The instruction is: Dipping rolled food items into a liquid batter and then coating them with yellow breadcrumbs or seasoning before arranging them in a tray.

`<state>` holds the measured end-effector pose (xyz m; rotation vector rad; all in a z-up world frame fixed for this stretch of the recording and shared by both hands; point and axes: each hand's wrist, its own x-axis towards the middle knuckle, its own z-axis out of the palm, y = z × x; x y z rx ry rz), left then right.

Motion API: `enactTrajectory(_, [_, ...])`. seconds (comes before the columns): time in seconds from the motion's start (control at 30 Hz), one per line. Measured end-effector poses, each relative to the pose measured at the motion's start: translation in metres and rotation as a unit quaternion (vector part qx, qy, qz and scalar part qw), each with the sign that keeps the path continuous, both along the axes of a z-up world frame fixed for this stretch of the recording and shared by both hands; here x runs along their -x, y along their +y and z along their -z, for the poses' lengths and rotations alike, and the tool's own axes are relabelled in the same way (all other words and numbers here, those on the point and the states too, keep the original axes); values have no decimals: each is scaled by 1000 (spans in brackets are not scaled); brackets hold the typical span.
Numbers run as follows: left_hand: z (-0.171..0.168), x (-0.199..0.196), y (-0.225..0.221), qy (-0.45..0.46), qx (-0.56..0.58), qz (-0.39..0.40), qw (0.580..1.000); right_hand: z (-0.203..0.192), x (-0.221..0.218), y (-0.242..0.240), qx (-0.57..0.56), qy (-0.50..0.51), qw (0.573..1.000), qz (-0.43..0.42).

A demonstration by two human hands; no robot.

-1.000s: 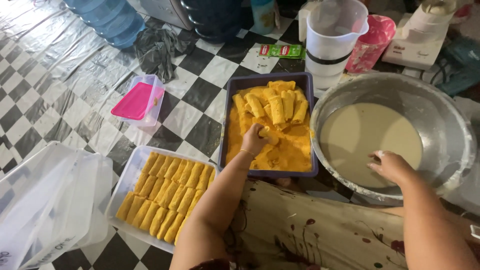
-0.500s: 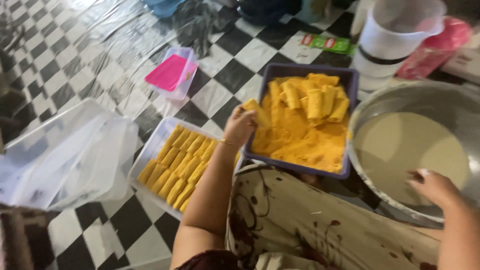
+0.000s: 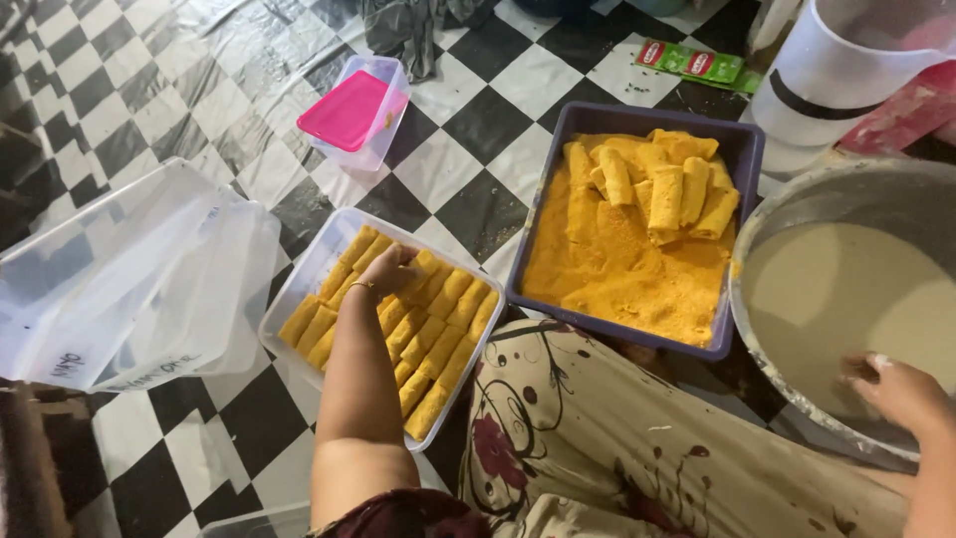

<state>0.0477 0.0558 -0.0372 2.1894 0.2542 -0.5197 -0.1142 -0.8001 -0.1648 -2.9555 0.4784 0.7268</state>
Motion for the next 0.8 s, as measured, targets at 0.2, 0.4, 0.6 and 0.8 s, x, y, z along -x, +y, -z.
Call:
enactTrajectory(0.2, [-13,9,-19,-18,7,-30,999,7,1,-6,-53,-34,998,10])
enactTrajectory(0.4, [77,-4,17,-28,-109,-11,994,-11,-4,9,8,1,1000,-13])
enactTrajectory(0.6, [-12,-14,-91,-124,-421,-35,898,-14,-8,11,-16,-13,1000,-1])
enactTrajectory(0.8, [-1,-54,-260,-274,33,-2,961,-33,-10,21,1,-15,1000,-25])
